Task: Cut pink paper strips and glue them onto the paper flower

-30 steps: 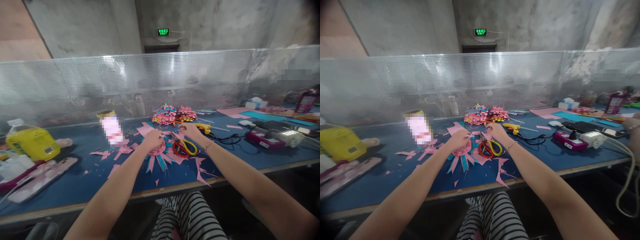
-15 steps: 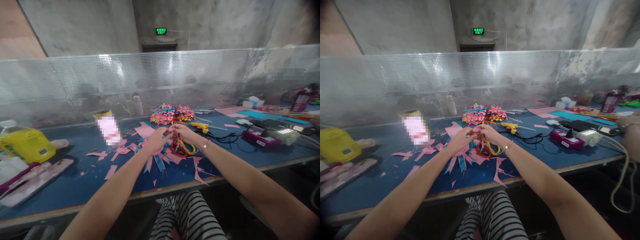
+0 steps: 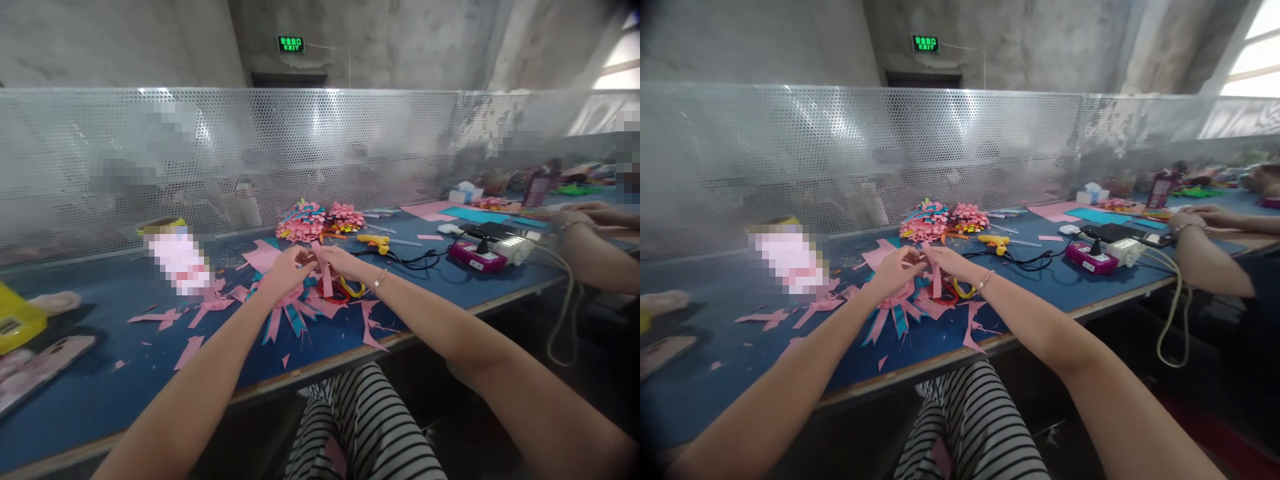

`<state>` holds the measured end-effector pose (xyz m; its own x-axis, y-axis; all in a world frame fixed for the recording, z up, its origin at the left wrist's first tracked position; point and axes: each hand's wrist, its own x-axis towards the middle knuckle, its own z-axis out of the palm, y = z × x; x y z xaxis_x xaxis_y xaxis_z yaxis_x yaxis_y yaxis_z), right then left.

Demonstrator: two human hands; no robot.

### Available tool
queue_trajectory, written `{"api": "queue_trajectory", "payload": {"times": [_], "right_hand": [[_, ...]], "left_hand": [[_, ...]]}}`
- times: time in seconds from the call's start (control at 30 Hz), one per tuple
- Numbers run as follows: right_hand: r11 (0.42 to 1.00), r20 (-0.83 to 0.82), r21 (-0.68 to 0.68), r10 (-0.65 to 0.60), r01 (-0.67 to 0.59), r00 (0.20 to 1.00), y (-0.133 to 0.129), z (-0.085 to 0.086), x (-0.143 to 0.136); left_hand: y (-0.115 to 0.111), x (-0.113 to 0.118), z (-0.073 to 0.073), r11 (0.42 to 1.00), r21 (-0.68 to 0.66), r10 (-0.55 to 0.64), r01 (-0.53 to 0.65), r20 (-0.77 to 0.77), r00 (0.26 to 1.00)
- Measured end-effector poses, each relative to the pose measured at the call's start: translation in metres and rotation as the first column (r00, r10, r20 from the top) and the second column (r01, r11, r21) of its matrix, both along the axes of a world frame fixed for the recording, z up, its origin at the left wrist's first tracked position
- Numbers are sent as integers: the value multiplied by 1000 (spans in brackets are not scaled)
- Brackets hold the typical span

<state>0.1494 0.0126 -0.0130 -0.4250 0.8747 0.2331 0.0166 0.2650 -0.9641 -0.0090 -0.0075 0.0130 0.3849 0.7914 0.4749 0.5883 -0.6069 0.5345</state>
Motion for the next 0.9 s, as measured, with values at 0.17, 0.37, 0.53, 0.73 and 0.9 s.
{"api": "queue_trajectory", "payload": {"times": [0.17, 0.37, 0.53, 0.73, 0.9], "right_hand": [[993, -23, 110, 40, -38, 999, -9, 4, -7], [933, 226, 358, -119, 31, 967, -9, 10, -6], [674, 371, 695, -634, 249, 679, 16, 22, 38], [566, 678, 589, -734, 576, 28, 30, 17, 110], [715, 839, 415, -539, 562, 67, 37, 2, 130]], "left_hand": [[6, 0, -1, 999, 41, -21, 18, 67, 998], [5, 1, 0, 1000, 1, -27, 27, 148, 989], [7, -4, 1, 996, -74, 69, -56, 188, 980], [9, -8, 0, 970, -225, 158, -89, 309, 938], [10, -10, -3, 957, -277, 184, -86, 349, 919]]}}
